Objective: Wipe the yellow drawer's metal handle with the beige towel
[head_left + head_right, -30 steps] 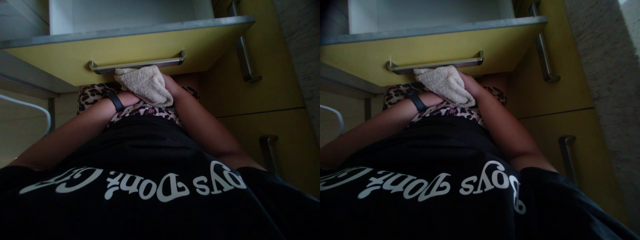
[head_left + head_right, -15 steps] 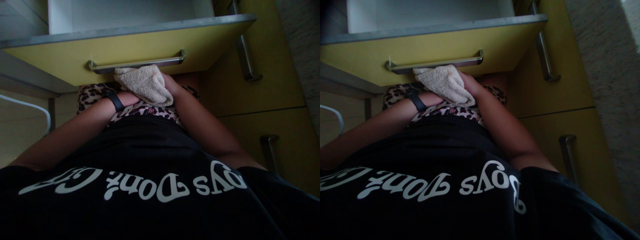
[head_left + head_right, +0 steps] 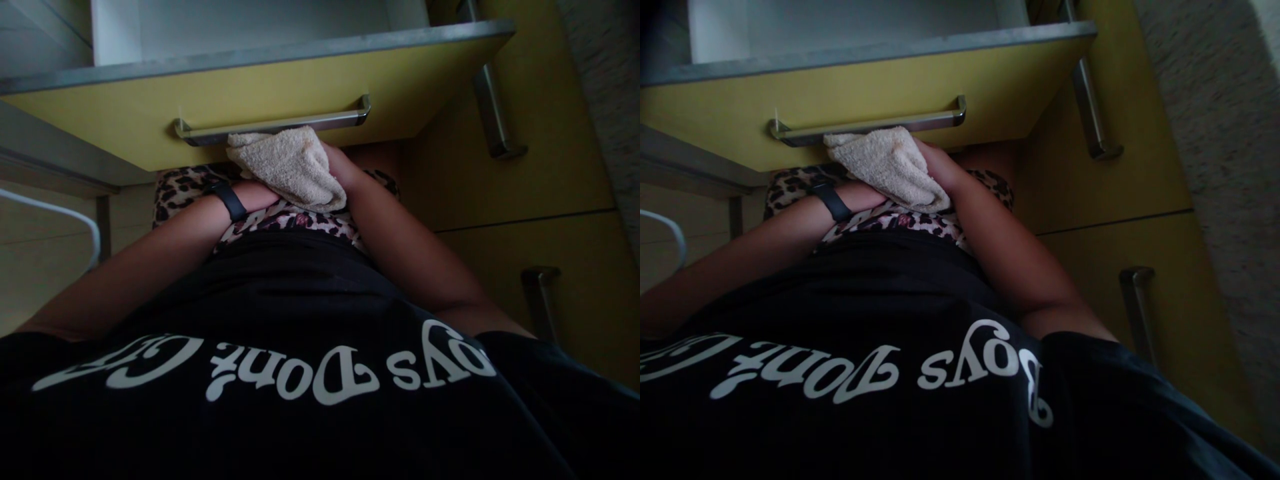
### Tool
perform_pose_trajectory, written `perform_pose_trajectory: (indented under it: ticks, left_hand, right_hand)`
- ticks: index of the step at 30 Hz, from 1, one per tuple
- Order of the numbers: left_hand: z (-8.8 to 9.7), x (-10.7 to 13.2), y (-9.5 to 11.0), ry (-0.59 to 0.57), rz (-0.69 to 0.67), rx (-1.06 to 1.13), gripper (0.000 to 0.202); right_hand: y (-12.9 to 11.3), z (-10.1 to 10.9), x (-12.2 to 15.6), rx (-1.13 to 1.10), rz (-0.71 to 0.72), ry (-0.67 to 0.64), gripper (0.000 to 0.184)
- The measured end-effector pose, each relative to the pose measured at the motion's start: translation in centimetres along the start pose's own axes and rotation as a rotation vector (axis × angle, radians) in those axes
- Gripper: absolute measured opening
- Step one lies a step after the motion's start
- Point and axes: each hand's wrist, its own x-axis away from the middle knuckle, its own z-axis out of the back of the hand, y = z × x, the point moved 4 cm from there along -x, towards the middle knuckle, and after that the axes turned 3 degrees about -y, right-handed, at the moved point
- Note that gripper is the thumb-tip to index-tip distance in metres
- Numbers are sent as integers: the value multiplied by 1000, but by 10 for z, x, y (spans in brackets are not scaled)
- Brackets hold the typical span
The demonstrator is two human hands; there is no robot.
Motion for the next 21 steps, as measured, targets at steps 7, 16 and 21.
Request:
perform_pose_trajectory:
  ticks: [7, 16, 21]
  left_hand:
    - [-1, 1, 1, -37, 16, 39, 62]
    - [-1, 2, 3, -47, -7, 32, 63]
    - [-3, 2, 6, -75, -37, 7, 69]
  right_hand:
    - [0, 3, -1, 5, 25, 18, 33]
    - [6, 4, -7, -42, 14, -8, 31]
    - [3, 4, -5, -9, 36, 3, 33]
